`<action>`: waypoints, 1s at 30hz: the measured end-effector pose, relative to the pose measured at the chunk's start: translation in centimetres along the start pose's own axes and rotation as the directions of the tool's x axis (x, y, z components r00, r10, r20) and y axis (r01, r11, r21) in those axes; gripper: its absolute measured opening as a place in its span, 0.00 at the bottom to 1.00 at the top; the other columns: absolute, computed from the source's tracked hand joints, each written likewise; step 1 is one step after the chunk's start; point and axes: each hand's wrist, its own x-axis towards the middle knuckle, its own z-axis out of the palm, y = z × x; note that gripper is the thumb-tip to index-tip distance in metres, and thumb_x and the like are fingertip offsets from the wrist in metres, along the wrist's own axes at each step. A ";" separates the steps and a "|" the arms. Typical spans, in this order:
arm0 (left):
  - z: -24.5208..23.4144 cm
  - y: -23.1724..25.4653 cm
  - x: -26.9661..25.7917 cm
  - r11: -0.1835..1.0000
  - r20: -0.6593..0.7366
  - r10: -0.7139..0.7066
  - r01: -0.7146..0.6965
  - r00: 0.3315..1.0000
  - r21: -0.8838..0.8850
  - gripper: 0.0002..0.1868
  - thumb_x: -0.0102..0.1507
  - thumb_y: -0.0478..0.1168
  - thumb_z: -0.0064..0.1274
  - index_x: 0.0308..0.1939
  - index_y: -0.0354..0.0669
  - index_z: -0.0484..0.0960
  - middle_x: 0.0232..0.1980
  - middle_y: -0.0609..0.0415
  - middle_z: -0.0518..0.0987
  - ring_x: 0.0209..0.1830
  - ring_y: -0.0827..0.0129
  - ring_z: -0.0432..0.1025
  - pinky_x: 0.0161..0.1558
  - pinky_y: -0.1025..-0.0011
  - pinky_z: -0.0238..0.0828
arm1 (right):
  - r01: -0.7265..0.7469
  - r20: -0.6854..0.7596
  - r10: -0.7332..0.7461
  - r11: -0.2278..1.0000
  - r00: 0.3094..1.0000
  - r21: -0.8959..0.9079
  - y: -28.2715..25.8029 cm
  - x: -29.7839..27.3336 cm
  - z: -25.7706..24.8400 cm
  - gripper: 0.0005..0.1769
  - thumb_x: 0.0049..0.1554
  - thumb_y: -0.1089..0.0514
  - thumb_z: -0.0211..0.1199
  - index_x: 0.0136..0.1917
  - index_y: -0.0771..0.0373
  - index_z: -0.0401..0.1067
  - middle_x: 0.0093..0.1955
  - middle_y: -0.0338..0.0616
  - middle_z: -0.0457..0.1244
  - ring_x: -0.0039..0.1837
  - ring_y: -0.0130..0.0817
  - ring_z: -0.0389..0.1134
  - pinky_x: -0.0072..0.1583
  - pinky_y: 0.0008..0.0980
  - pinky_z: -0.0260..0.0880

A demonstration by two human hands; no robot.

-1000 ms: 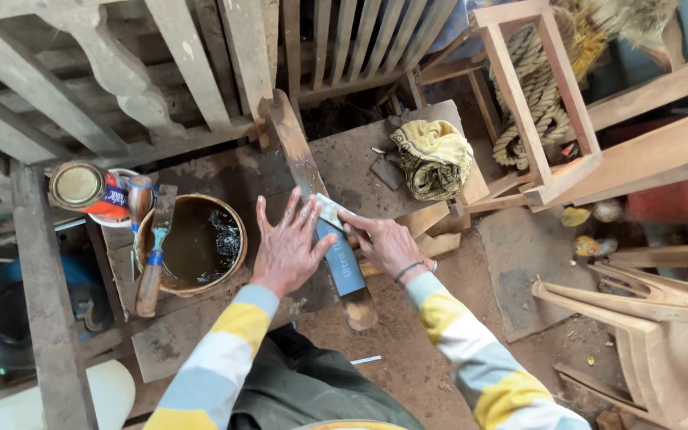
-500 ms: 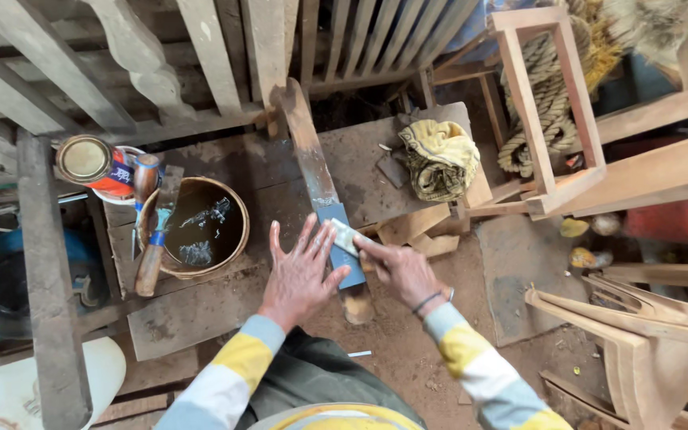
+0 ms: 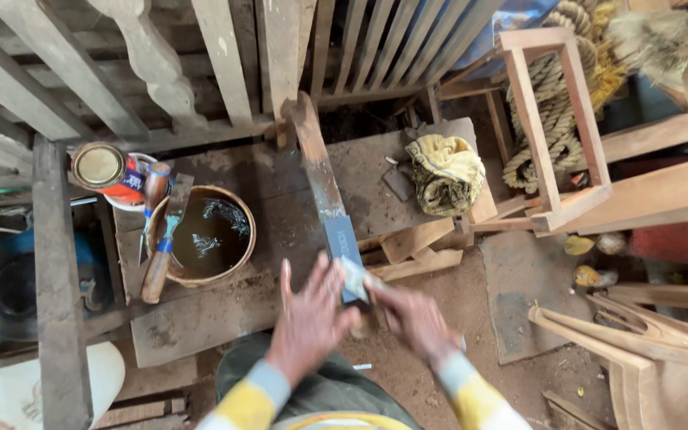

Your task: The person sharpens a metal blade by rubbing it against a sharpening stone and later wipes the blade with a cloth.

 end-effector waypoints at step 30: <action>0.2 1.6 -1.3 0.999 0.007 -0.008 0.008 1.000 0.033 0.45 0.68 0.71 0.12 0.72 0.43 0.62 0.76 0.54 0.62 0.81 0.64 0.44 0.74 0.35 0.19 | -0.311 0.217 0.357 0.925 0.909 -0.220 -0.6 -1.0 0.5 0.23 0.63 0.52 0.58 0.70 0.32 0.72 0.46 0.40 0.73 0.41 0.39 0.76 0.45 0.38 0.79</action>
